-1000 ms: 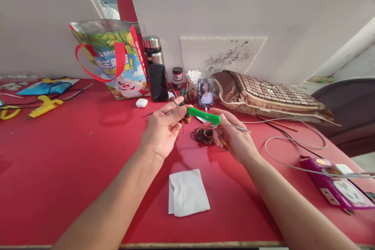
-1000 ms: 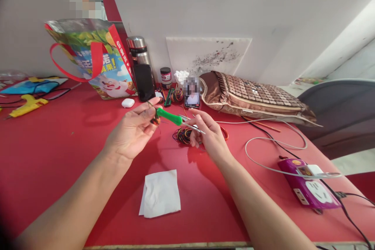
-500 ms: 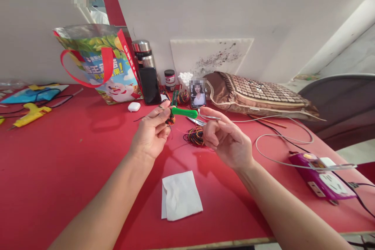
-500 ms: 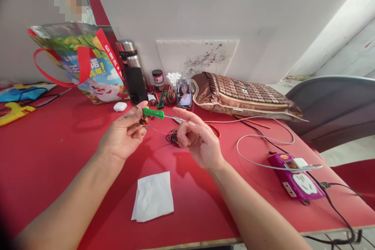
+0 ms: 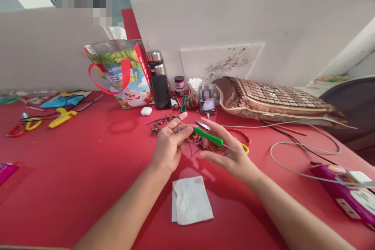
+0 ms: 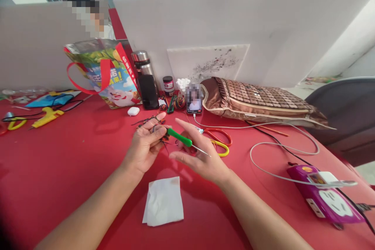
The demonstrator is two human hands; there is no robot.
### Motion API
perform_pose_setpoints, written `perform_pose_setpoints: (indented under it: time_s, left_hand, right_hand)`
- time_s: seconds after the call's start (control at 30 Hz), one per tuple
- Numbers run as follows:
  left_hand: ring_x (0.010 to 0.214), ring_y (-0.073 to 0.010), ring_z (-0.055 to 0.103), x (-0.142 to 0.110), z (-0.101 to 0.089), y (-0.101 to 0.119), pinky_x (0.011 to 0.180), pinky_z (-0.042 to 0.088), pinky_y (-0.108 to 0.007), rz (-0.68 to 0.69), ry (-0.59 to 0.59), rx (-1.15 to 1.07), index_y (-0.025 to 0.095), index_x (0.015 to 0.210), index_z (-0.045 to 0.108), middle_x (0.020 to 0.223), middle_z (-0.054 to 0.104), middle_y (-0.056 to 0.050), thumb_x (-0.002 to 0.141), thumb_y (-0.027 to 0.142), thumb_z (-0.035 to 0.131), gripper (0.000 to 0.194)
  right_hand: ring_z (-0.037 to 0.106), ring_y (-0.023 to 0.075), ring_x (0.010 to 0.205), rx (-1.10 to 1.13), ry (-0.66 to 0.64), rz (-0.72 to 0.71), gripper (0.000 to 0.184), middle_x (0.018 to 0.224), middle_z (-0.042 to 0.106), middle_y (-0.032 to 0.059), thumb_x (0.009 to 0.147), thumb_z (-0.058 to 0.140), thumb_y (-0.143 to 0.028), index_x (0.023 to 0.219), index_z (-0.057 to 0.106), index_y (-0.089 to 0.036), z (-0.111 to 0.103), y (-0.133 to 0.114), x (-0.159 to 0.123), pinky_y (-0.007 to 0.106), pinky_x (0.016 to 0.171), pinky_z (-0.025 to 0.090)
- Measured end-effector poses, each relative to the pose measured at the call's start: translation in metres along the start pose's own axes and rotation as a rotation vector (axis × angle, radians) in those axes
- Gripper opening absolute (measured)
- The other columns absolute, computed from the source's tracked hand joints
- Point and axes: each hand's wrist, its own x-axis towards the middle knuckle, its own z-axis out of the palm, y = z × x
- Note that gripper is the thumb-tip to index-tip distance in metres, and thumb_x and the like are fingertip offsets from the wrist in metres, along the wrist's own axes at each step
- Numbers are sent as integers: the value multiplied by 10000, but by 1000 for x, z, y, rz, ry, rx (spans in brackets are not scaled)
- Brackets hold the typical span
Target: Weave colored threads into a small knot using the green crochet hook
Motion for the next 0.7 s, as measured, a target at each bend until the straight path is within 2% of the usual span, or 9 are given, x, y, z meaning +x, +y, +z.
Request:
perform_pose_setpoints:
  time_s: [0.07,0.1,0.17,0.2,0.27,0.37,0.47,0.57,0.7]
  left_hand:
    - [500,-20,441,-4,-1,-2,465,268,-146,20,-15,19,93,1300,758,716,751,2,520,203,1064,846]
    - [511,-28,447,-6,-2,-4,464,255,-151,32,-21,49,104,1337,750,692,725,23,546,231,1063,860]
    - [526,-32,450,-9,-3,-6,470,239,-164,58,-44,91,137,1402,733,723,738,17,592,247,1049,877]
    - [539,-37,462,-9,-4,-7,475,237,-170,64,-64,100,154,1428,724,751,755,6,615,249,1039,876]
    - [556,-44,475,-10,-6,-9,483,241,-182,68,-99,101,180,1448,722,788,776,-8,636,242,1024,869]
    - [542,-39,453,-9,-8,-8,486,241,-192,57,-110,87,193,1430,743,762,763,7,624,215,1022,853]
    - [515,-25,423,-9,-10,-7,492,252,-195,38,-120,62,198,1390,770,716,736,31,604,190,1027,828]
    - [507,-21,423,-9,-11,-6,508,286,-202,36,-139,53,204,1340,798,689,732,38,631,206,1020,743]
    - [541,-38,481,-9,-11,-4,526,328,-212,76,-122,102,204,1277,828,736,777,11,632,223,1025,674]
  right_hand:
    - [748,199,947,-121,36,-158,634,1262,776,80,951,838,-250,1539,629,-360,3,-4,-4,340,807,652]
    - [753,212,1009,-172,75,-224,566,1292,779,89,986,787,-214,1518,654,-353,4,-6,-5,350,846,648]
    - [729,173,880,-262,129,-276,431,1080,803,55,1036,675,-135,1414,739,-333,6,-11,-5,305,763,615]
    - [689,150,773,-282,136,-283,404,940,779,33,1044,637,-108,1363,773,-315,7,-13,-4,279,687,582]
    - [634,130,673,-275,142,-274,373,811,728,12,1043,613,-93,1293,812,-286,8,-16,-4,262,616,540]
    - [634,130,646,-134,175,-170,306,793,730,16,1051,639,-150,1250,836,-276,11,-16,-5,272,603,543]
    - [620,130,606,166,249,30,221,764,740,20,1054,696,-289,1204,858,-290,15,-16,-5,281,571,539]
    - [557,105,541,453,280,214,223,705,723,20,987,793,-399,1145,883,-270,15,-17,0,263,517,506]
    - [547,89,516,532,232,312,242,685,726,25,912,878,-423,1078,902,-249,11,-20,4,236,481,474]
